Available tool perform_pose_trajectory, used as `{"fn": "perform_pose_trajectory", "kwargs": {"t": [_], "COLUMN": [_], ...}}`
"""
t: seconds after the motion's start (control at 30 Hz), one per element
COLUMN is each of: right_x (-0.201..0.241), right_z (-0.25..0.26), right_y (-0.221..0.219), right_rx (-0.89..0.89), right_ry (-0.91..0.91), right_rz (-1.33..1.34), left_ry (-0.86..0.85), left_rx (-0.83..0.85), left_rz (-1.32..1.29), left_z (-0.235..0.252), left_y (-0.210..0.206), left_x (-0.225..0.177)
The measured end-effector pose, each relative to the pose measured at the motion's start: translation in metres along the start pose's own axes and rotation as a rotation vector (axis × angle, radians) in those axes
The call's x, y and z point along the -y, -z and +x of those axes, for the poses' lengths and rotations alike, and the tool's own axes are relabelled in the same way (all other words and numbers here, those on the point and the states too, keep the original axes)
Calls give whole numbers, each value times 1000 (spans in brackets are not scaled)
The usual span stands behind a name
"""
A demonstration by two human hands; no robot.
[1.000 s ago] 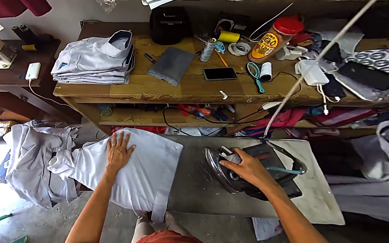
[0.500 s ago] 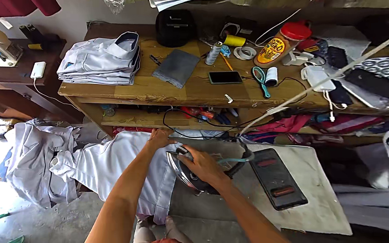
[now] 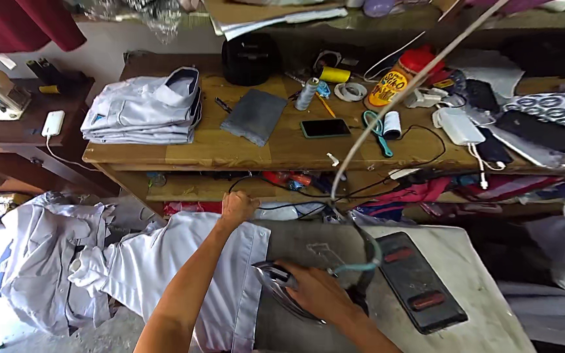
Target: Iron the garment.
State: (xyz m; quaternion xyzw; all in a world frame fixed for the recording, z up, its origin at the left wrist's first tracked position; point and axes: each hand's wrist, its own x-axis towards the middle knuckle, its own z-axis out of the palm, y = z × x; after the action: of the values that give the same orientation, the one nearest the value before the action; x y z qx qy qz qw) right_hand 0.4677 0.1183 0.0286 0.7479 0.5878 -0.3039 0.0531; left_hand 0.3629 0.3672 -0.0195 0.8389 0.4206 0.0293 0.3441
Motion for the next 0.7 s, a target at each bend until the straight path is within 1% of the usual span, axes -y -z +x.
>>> {"fn": "perform_pose_trajectory", "kwargs": {"t": [0.03,0.07,0.1,0.13,0.2,0.23,0.27,0.33,0.4,0.43,0.47,0.5,0.53,0.6,0.67,0.7], "right_x": [-14,-29,-44,-57,-82,-92,-101,-109,-105,-99,-89,-78,-67,-49,-41,-39], "right_z": [-1,-2,-2,-1,1,0,-1,-4,-10,-17,-26,-36,-44,-56,-59,-58], "right_y": [0,0,0,1,6,6,5,-4,-9,-11,-13,-17,-23,-38,-54,-58], "right_rx": [-59,-104,-125,-128,-163,-221,-322,-619,-871,-945,-965,-926,-848,-625,-427,-341], "right_ry": [-63,-123,-181,-236,-303,-293,-258,-132,28,116,192,244,280,332,374,391], "right_rz": [30,62,82,100,157,200,238,247,161,130,139,199,317,677,1073,1281], "left_ry": [-33,-74,-121,-155,-183,-183,-188,-208,-211,-208,-211,-217,-240,-347,-499,-566], "left_rx": [-193,-351,-465,-517,-516,-488,-455,-402,-375,-374,-395,-432,-478,-591,-728,-741], "left_rz": [-25,-28,-13,3,62,109,162,263,322,318,298,264,227,194,207,222], "left_z": [5,16,30,47,83,99,114,140,160,167,173,177,177,161,117,80], "left_y": [10,19,27,35,49,54,57,54,51,54,59,68,80,105,122,128], "left_x": [-6,-11,-14,-16,-22,-26,-30,-36,-41,-45,-50,-57,-64,-86,-107,-118]}}
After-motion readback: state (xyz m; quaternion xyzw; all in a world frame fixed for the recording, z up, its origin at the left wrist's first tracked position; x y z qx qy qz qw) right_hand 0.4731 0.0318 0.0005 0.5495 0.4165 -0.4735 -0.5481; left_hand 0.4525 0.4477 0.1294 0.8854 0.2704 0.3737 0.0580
